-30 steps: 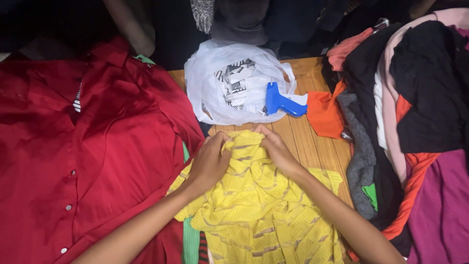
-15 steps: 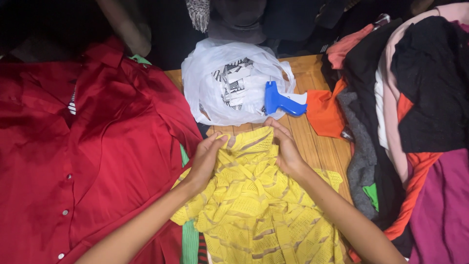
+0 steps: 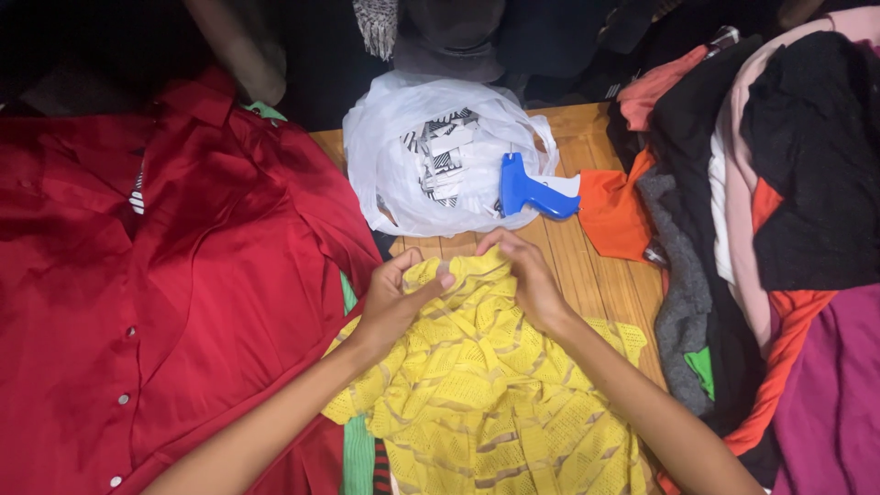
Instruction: Using a tagging gun to attach price or brand tags to various shirts in a clothing store stockroom.
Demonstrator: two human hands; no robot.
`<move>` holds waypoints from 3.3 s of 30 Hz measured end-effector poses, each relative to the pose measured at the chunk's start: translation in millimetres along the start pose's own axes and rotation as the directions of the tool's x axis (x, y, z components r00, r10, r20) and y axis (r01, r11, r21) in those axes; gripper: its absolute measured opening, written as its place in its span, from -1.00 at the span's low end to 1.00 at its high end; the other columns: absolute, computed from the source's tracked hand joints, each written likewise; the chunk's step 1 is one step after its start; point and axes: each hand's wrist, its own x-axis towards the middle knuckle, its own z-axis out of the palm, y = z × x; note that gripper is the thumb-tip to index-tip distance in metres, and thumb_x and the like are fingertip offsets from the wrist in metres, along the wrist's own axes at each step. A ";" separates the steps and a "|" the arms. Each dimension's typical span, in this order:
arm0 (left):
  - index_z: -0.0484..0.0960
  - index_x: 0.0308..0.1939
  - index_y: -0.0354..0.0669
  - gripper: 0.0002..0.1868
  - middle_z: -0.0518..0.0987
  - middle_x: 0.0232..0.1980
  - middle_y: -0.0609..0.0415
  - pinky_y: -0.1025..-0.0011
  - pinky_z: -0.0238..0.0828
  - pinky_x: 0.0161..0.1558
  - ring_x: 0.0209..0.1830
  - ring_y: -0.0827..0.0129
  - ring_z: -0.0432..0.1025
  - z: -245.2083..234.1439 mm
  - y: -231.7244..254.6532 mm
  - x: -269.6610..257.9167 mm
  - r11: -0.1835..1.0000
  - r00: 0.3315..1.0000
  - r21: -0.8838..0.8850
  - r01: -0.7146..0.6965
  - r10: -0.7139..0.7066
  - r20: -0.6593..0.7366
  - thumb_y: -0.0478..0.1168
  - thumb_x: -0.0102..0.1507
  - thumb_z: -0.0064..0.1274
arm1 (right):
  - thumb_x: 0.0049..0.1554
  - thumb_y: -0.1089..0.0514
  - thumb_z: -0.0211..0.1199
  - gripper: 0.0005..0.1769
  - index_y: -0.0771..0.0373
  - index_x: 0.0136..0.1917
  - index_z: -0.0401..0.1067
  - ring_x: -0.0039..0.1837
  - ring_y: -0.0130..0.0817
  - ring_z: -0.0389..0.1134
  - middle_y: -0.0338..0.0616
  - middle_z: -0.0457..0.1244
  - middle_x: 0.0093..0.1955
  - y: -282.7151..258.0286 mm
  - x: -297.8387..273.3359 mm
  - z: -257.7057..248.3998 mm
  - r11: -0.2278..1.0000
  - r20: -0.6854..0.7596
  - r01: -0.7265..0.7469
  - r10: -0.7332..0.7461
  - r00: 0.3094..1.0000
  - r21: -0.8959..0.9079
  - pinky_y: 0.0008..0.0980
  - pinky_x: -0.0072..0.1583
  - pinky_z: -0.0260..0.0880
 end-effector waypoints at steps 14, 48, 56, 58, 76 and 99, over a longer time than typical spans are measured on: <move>0.43 -0.39 -0.31 -0.68 0.61 -0.44 -0.10 0.47 0.61 -0.57 -0.58 0.37 0.55 -12.4 -14.4 6.9 1.000 1.000 0.014 0.014 -0.014 0.011 -0.44 0.10 0.36 | 0.10 0.31 0.34 -0.56 0.32 0.25 0.37 -0.15 -0.34 0.40 0.06 0.37 0.02 -44.6 -10.8 26.2 0.974 0.142 0.129 -0.103 0.985 -0.189 -0.46 -0.21 0.52; 0.50 -0.04 -0.32 -0.83 0.56 -0.20 -0.02 0.55 0.51 -0.49 -0.36 0.46 0.48 -2.9 -2.7 1.1 0.998 0.998 0.030 0.061 -0.061 -0.023 -0.39 0.32 -0.15 | 0.11 0.22 0.38 -0.74 0.27 0.08 0.53 0.04 -0.56 0.35 -0.20 0.36 -0.05 -46.4 -14.0 32.8 0.968 -0.045 0.117 -0.130 0.990 -0.224 -0.44 0.14 0.44; 0.74 -0.23 -0.27 -0.86 0.67 -0.42 0.00 0.63 0.44 -0.52 -0.51 0.54 0.49 15.6 26.8 -22.0 0.985 0.995 0.138 0.105 -0.103 -0.015 -0.28 0.19 0.30 | 0.11 0.30 0.36 -0.79 0.31 0.06 0.54 -0.05 -0.43 0.39 -0.08 0.40 -0.13 -47.6 -13.1 33.5 0.956 -0.002 0.131 -0.136 0.991 -0.264 -0.37 0.07 0.47; 0.74 -0.25 -0.28 -0.87 0.63 -0.50 0.02 0.66 0.41 -0.55 -0.57 0.57 0.45 15.7 26.4 -19.2 0.986 0.994 0.129 0.105 -0.101 -0.034 -0.28 0.19 0.30 | 0.14 0.31 0.33 -0.83 0.33 0.04 0.54 -0.07 -0.34 0.40 -0.02 0.40 -0.15 -47.7 -13.1 33.3 0.944 0.016 0.147 -0.149 0.989 -0.297 -0.32 0.07 0.48; 0.62 -0.22 -0.13 -0.85 0.44 -0.47 0.14 0.58 0.42 -0.38 -0.46 0.53 0.40 -23.2 -21.8 6.6 0.996 0.941 0.093 0.004 0.027 -0.338 -0.17 0.38 0.05 | 0.26 0.31 0.16 -0.85 0.24 0.11 0.44 -0.51 -0.80 0.10 -0.13 0.43 -0.25 -33.3 -10.9 18.6 0.954 -0.225 0.175 -0.231 0.946 -0.244 -0.79 -0.40 0.06; 0.58 -0.19 0.00 -0.90 0.55 -0.30 0.28 0.60 0.59 -0.18 -0.25 0.58 0.57 -19.2 -22.5 10.5 0.994 0.906 -0.109 0.028 -0.071 -0.417 -0.14 0.39 0.03 | 0.34 0.21 0.12 -0.89 0.09 0.10 0.23 -0.22 -0.62 0.37 -0.29 0.37 -0.25 -11.4 4.0 -19.2 0.944 -0.441 0.281 -0.329 0.835 -0.172 -0.60 -0.10 0.37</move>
